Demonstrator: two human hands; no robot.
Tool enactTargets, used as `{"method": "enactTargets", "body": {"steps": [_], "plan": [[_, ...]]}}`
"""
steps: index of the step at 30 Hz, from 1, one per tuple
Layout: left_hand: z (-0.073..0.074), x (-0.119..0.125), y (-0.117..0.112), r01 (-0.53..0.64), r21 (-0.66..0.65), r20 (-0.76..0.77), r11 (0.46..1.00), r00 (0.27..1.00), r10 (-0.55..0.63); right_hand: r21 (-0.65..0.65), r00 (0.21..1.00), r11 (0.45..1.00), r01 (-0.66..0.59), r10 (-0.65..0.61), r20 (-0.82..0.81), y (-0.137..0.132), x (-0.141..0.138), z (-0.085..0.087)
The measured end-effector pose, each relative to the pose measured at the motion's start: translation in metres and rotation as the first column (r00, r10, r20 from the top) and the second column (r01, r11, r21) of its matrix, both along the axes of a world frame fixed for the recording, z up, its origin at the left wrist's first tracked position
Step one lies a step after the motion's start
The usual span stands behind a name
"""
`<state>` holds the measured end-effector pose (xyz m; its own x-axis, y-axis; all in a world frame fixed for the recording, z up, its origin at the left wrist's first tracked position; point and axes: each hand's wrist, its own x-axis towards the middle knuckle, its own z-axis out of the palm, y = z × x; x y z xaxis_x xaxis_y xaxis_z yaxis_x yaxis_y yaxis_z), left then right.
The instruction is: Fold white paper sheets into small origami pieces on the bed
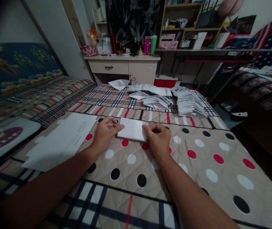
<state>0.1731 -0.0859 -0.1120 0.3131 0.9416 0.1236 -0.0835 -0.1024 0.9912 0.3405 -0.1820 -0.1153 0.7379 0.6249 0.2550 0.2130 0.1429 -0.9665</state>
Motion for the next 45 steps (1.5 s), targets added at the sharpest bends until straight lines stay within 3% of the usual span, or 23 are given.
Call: {"method": "enactTargets", "body": {"steps": [7, 10, 13, 16, 20, 25, 30, 35, 40, 43, 45], "plan": [[0.000, -0.001, 0.000, 0.058, -0.003, -0.001, 0.998, 0.998, -0.058, 0.037, 0.997, 0.999, -0.008, 0.011, -0.076, 0.001, 0.000, 0.000], [-0.003, -0.002, 0.001, 0.047, 0.039, -0.097, 0.998, 0.994, -0.043, 0.020, 0.998, 0.999, -0.036, 0.037, -0.052, 0.003, 0.001, -0.002], [-0.006, -0.003, 0.003, 0.057, 0.178, -0.255, 0.982, 0.967, -0.010, -0.050, 0.996, 0.996, -0.071, 0.073, 0.051, 0.005, 0.005, -0.006], [-0.007, -0.003, 0.002, 0.101, 0.337, -0.411, 0.936, 0.910, 0.050, -0.188, 0.973, 0.980, -0.062, 0.101, 0.208, 0.007, 0.009, -0.010], [-0.006, -0.001, 0.000, 0.180, 0.515, -0.592, 0.838, 0.782, 0.196, -0.365, 0.895, 0.931, 0.024, 0.142, 0.422, 0.007, 0.011, -0.010], [-0.005, 0.001, -0.005, 0.305, 0.625, -0.676, 0.719, 0.672, 0.303, -0.434, 0.850, 0.898, 0.077, 0.168, 0.500, 0.006, 0.009, -0.005], [-0.008, -0.001, -0.003, 0.324, 0.601, -0.717, 0.731, 0.622, 0.314, -0.440, 0.834, 0.895, 0.077, 0.184, 0.520, 0.006, 0.009, -0.005], [-0.012, -0.013, 0.016, 0.412, 0.447, -0.769, 0.794, 0.630, 0.105, -0.452, 0.822, 0.887, 0.100, 0.182, 0.539, 0.006, 0.009, -0.004], [-0.006, -0.025, 0.032, 0.568, 0.311, -0.832, 0.762, 0.551, -0.071, -0.480, 0.804, 0.871, 0.102, 0.213, 0.556, 0.006, 0.009, -0.006], [0.001, -0.027, 0.033, 0.603, 0.263, -0.857, 0.753, 0.505, -0.106, -0.492, 0.825, 0.867, 0.080, 0.220, 0.521, 0.005, 0.013, -0.006], [0.004, -0.027, 0.032, 0.594, 0.250, -0.860, 0.764, 0.498, -0.106, -0.440, 0.820, 0.889, 0.127, 0.155, 0.551, 0.002, 0.012, -0.004]]}}
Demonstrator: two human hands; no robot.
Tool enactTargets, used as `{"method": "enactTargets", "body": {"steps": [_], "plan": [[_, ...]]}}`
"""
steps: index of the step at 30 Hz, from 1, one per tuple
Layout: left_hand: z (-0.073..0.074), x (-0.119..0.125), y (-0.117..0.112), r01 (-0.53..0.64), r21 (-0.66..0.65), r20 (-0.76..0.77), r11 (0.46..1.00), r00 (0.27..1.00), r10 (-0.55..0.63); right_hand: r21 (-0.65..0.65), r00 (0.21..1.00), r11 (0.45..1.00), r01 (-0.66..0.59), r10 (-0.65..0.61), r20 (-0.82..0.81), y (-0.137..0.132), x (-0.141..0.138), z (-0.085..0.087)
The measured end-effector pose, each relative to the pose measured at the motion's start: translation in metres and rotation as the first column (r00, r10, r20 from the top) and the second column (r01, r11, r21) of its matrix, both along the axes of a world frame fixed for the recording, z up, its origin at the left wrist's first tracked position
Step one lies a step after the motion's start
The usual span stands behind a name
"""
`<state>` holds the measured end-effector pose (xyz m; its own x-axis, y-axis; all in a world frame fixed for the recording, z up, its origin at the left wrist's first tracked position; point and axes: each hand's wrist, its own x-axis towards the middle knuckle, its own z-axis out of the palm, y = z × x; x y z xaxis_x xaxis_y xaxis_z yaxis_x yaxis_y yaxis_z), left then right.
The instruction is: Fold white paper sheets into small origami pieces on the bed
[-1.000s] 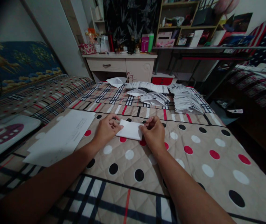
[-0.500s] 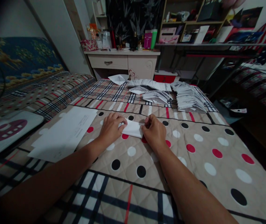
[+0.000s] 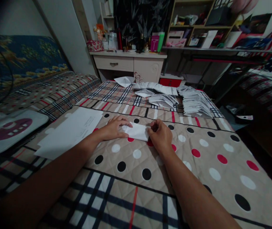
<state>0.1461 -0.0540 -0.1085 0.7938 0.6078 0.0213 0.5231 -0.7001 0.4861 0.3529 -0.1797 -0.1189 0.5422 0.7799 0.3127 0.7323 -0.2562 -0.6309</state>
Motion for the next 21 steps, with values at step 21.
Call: {"method": "enactTargets", "body": {"steps": [21], "plan": [[0.002, 0.001, -0.004, -0.002, 0.006, 0.044, 1.000, 0.999, 0.002, -0.417, 0.826, 0.853, -0.314, 0.462, 0.323, -0.051, -0.105, 0.000]]}}
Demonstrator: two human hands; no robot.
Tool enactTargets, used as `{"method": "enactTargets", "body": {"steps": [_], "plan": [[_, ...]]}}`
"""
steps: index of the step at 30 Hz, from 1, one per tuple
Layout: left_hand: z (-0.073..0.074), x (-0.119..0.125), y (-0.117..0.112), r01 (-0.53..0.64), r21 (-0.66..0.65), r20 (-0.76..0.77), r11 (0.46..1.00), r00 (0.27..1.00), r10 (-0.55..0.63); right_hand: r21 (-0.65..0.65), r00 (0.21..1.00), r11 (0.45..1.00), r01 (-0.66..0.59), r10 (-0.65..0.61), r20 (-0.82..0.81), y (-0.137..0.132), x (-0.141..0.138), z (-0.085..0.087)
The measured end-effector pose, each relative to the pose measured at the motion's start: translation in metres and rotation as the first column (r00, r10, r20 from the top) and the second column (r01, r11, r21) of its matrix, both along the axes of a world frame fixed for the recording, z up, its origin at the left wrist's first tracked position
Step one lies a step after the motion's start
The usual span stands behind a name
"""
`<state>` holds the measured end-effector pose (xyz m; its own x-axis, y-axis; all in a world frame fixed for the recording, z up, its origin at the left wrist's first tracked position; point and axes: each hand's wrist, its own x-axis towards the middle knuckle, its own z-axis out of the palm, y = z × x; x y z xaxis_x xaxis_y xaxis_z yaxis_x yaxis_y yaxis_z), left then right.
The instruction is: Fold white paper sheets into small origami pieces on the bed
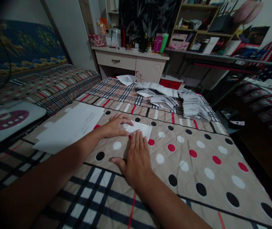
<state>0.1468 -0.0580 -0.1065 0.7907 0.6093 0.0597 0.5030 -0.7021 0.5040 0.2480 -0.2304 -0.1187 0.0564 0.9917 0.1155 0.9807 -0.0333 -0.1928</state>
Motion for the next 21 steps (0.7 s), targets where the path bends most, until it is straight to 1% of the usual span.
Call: {"method": "enactTargets", "body": {"steps": [4, 7, 9, 10, 11, 12, 14, 15, 16, 17, 19, 21], "plan": [[-0.002, -0.001, 0.001, -0.011, -0.007, 0.007, 1.000, 1.000, 0.011, 0.048, 0.997, 0.999, 0.020, -0.024, 0.077, -0.014, 0.025, -0.006], [-0.002, 0.001, -0.004, -0.047, 0.018, 0.025, 0.999, 0.999, 0.047, 0.065, 0.990, 0.998, 0.004, -0.013, 0.140, -0.019, 0.035, -0.009], [0.000, 0.006, -0.014, -0.115, 0.098, 0.058, 0.989, 0.992, 0.110, 0.070, 0.987, 0.998, 0.009, -0.020, 0.162, -0.019, 0.036, -0.010], [0.002, 0.010, -0.022, -0.152, 0.164, 0.080, 0.975, 0.987, 0.140, 0.072, 0.986, 0.997, 0.015, -0.026, 0.166, -0.018, 0.035, -0.010], [0.004, 0.014, -0.030, -0.155, 0.228, 0.106, 0.961, 0.985, 0.133, 0.075, 0.985, 0.997, 0.021, -0.033, 0.168, -0.018, 0.034, -0.010], [0.005, 0.019, -0.039, -0.088, 0.261, 0.122, 0.961, 0.991, 0.058, 0.077, 0.985, 0.997, 0.026, -0.038, 0.167, -0.018, 0.033, -0.010], [0.005, 0.029, -0.055, 0.105, 0.242, 0.138, 0.965, 0.980, -0.141, 0.084, 0.987, 0.996, 0.021, -0.035, 0.159, -0.017, 0.032, -0.011], [0.004, 0.034, -0.061, 0.229, 0.207, 0.116, 0.951, 0.960, -0.256, 0.093, 0.988, 0.996, 0.010, -0.024, 0.152, -0.017, 0.033, -0.011], [0.001, 0.037, -0.066, 0.327, 0.174, 0.086, 0.929, 0.935, -0.345, 0.104, 0.990, 0.995, -0.005, -0.010, 0.144, -0.017, 0.033, -0.012], [-0.001, 0.040, -0.069, 0.388, 0.142, 0.050, 0.910, 0.916, -0.398, 0.118, 0.991, 0.993, -0.019, 0.003, 0.135, -0.017, 0.034, -0.012], [-0.007, 0.041, -0.070, 0.428, 0.099, -0.011, 0.899, 0.903, -0.429, 0.135, 0.993, 0.990, -0.028, 0.011, 0.120, -0.018, 0.034, -0.012], [-0.012, 0.039, -0.065, 0.394, 0.093, -0.054, 0.915, 0.919, -0.390, 0.115, 0.994, 0.993, -0.009, -0.004, 0.110, -0.018, 0.034, -0.011]]}}
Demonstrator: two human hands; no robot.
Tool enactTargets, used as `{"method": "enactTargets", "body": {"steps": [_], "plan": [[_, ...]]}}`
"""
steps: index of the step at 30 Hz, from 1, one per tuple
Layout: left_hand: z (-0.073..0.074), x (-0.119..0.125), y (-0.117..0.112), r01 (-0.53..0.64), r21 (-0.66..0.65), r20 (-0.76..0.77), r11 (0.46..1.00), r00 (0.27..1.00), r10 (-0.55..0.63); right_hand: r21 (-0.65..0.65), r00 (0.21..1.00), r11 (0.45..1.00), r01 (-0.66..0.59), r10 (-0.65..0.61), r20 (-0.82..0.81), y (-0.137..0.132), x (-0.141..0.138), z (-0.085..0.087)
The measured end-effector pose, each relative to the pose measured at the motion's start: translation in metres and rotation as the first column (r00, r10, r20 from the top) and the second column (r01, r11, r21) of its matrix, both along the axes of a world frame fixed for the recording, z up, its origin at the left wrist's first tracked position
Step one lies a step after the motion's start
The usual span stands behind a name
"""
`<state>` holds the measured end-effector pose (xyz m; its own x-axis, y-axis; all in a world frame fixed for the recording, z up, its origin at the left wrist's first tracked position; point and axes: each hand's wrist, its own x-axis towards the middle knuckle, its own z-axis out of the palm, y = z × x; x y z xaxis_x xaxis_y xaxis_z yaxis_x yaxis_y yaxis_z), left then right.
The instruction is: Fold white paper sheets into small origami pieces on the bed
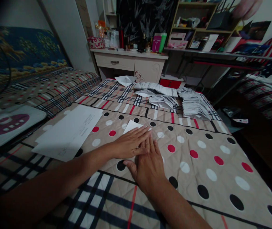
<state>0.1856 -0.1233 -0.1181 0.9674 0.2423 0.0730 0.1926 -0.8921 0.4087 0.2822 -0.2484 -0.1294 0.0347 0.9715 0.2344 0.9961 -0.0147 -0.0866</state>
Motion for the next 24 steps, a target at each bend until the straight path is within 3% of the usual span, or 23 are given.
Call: {"method": "enactTargets", "body": {"steps": [8, 14, 19, 24], "plan": [[-0.006, -0.014, 0.038, -0.294, 0.152, -0.070, 0.944, 0.949, 0.307, -0.070, 0.999, 0.997, 0.044, -0.044, 0.003, 0.000, -0.002, 0.005], [-0.010, -0.021, 0.058, -0.570, 0.194, 0.046, 0.798, 0.818, 0.573, -0.081, 0.998, 0.995, 0.050, -0.048, 0.037, 0.000, -0.002, 0.007], [-0.007, -0.023, 0.065, -0.647, 0.084, 0.219, 0.758, 0.754, 0.620, -0.062, 0.991, 0.996, 0.072, -0.064, 0.122, 0.008, -0.004, 0.014], [-0.004, -0.026, 0.067, -0.592, -0.016, 0.272, 0.805, 0.773, 0.574, -0.048, 0.982, 0.994, 0.100, -0.091, 0.165, 0.023, -0.010, 0.028]]}}
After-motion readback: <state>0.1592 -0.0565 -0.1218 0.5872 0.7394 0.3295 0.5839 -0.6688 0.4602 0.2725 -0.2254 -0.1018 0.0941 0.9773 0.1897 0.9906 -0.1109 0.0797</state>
